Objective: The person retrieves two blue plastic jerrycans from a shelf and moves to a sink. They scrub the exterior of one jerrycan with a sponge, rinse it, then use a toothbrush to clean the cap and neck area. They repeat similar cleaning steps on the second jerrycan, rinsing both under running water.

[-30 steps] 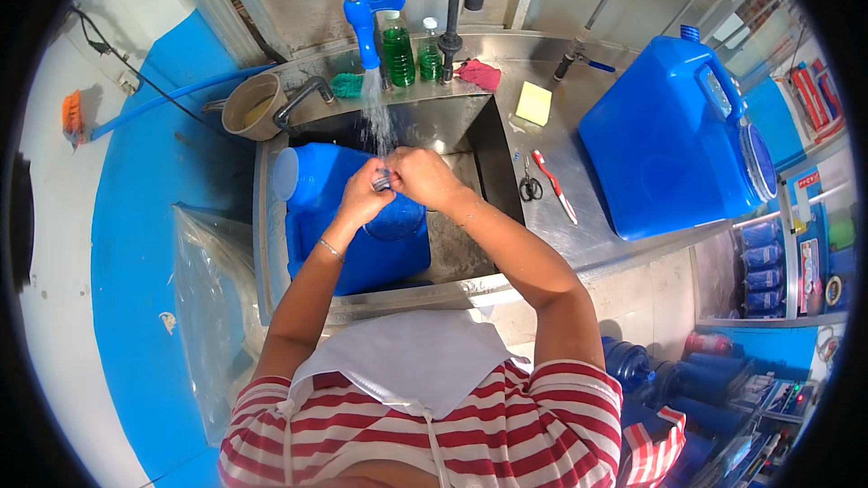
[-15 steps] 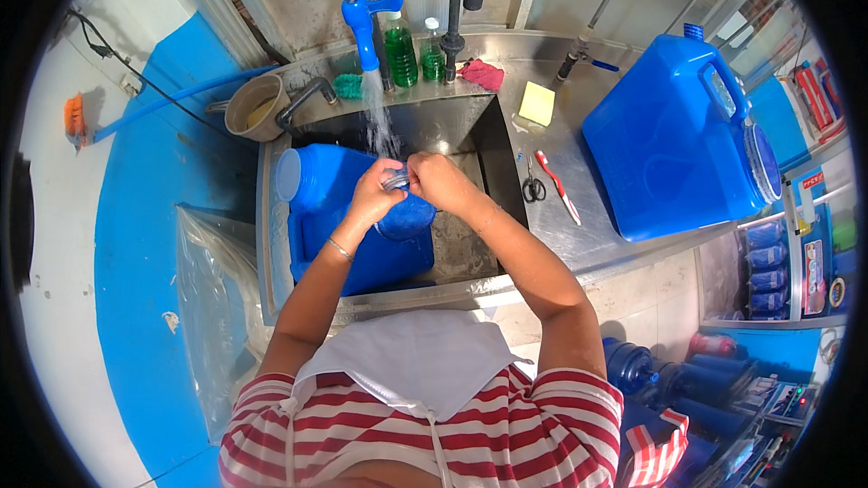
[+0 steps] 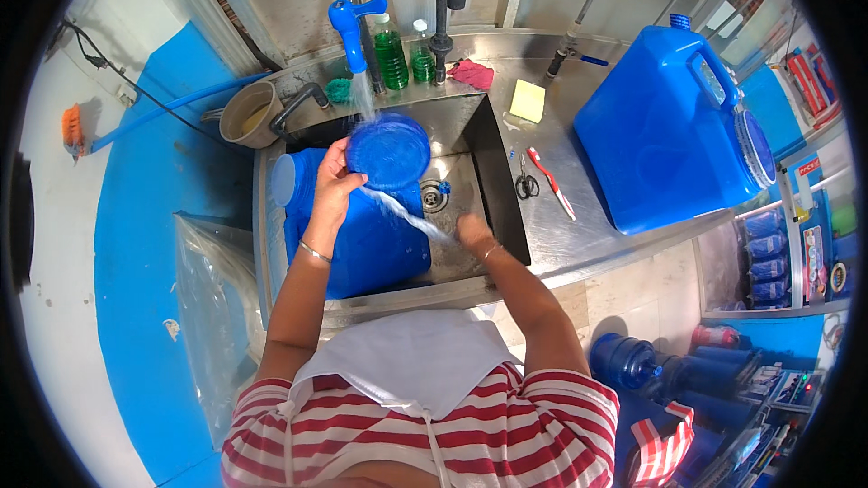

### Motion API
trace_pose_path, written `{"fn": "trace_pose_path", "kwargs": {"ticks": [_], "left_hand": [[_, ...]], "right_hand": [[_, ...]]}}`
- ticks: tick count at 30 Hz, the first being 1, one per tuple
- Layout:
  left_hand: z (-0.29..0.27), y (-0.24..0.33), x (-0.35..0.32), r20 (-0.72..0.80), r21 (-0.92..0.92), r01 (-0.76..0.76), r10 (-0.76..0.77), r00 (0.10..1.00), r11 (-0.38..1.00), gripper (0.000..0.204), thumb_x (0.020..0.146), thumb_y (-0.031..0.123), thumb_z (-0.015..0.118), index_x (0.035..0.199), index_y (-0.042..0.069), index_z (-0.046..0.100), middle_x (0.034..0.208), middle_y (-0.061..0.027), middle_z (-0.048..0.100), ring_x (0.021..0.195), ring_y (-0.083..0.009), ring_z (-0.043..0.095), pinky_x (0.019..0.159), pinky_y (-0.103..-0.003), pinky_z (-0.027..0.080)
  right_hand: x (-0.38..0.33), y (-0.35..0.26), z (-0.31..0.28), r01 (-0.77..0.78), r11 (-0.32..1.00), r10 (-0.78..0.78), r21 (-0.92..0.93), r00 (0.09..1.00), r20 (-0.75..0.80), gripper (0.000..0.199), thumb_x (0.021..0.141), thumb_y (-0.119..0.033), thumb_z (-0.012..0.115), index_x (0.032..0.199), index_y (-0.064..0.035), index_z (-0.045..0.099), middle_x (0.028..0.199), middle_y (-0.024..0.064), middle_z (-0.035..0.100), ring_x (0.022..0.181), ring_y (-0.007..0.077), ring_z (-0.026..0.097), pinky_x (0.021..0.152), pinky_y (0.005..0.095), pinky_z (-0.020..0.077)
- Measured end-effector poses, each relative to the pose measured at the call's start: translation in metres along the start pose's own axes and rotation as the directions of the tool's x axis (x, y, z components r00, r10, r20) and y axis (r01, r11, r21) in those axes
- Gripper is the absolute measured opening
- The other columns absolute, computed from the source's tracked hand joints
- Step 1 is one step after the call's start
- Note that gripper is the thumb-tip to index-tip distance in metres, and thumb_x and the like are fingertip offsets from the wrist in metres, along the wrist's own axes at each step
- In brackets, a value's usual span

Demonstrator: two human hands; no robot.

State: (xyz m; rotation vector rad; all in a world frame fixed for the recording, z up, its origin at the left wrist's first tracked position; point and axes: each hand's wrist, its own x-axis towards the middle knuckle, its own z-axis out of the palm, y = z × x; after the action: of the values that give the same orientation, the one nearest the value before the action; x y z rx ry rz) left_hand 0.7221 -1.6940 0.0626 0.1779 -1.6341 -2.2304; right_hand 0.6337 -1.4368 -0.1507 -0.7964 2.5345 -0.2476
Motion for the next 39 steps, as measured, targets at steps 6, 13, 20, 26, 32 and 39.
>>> {"fn": "trace_pose_path", "kwargs": {"ticks": [6,13,20,26,32,39], "left_hand": [[-0.004,-0.014,0.014,-0.097,0.422,0.038,0.003,0.995,0.906,0.033,0.073,0.0,0.072,0.105,0.0,0.065,0.094,-0.0067,0.07,0.084,-0.0152,0.066,0.077,-0.03,0.052],[0.001,-0.04,0.009,-0.018,0.677,-0.049,0.083,0.996,0.734,0.029,0.072,0.01,0.078,0.095,0.001,0.064,0.082,-0.0085,0.069,0.075,-0.0136,0.063,0.07,-0.03,0.051],[0.016,-0.051,0.016,0.047,0.768,-0.109,0.114,0.992,0.631,0.027,0.071,0.01,0.078,0.094,0.001,0.065,0.084,-0.0112,0.068,0.077,-0.0219,0.066,0.072,-0.034,0.051],[0.006,-0.04,0.005,0.087,0.806,-0.201,0.224,0.971,0.556,0.03,0.067,0.01,0.077,0.094,0.002,0.066,0.088,-0.0166,0.067,0.083,-0.0362,0.065,0.074,-0.039,0.051],[-0.005,-0.032,0.003,0.058,0.775,-0.23,0.296,0.954,0.588,0.029,0.066,0.008,0.077,0.092,0.001,0.065,0.083,-0.0157,0.065,0.077,-0.0328,0.065,0.07,-0.039,0.05],[-0.013,-0.028,0.01,0.014,0.712,-0.177,0.239,0.971,0.68,0.025,0.067,0.003,0.075,0.089,0.001,0.064,0.081,-0.0108,0.061,0.074,-0.0259,0.062,0.069,-0.034,0.048]], "right_hand": [[-0.027,0.003,-0.03,0.027,0.985,-0.062,-0.169,0.977,-0.205,0.015,0.082,-0.006,0.056,0.091,-0.0026,0.068,0.09,0.0209,0.068,0.084,0.0368,0.069,0.076,0.0465,0.0557],[-0.063,0.094,-0.138,-0.439,0.898,0.325,0.026,0.623,-0.712,0.019,0.085,-0.012,0.061,0.103,-0.0084,0.065,0.092,0.0171,0.061,0.089,0.0353,0.063,0.074,0.0458,0.0518],[-0.062,-0.033,-0.18,0.482,0.874,-0.398,-0.064,0.632,-0.665,0.035,0.087,-0.002,0.059,0.119,-0.0133,0.065,0.086,0.0132,0.06,0.08,0.0329,0.06,0.07,0.0425,0.0444],[-0.044,-0.1,-0.209,0.494,0.86,-0.478,-0.131,0.686,-0.548,0.018,0.087,-0.015,0.064,0.103,-0.0126,0.072,0.077,0.0094,0.06,0.079,0.0293,0.06,0.071,0.0406,0.0405],[-0.019,-0.113,-0.228,0.535,0.81,-0.565,-0.24,0.603,-0.563,0.019,0.089,-0.029,0.063,0.088,-0.0129,0.075,0.076,0.0082,0.063,0.074,0.0276,0.062,0.071,0.0418,0.0398],[-0.018,-0.125,-0.251,0.562,0.826,-0.481,-0.046,0.659,-0.578,0.012,0.086,-0.02,0.069,0.085,-0.0083,0.068,0.076,0.0092,0.067,0.075,0.0276,0.064,0.079,0.0382,0.0404]]}}
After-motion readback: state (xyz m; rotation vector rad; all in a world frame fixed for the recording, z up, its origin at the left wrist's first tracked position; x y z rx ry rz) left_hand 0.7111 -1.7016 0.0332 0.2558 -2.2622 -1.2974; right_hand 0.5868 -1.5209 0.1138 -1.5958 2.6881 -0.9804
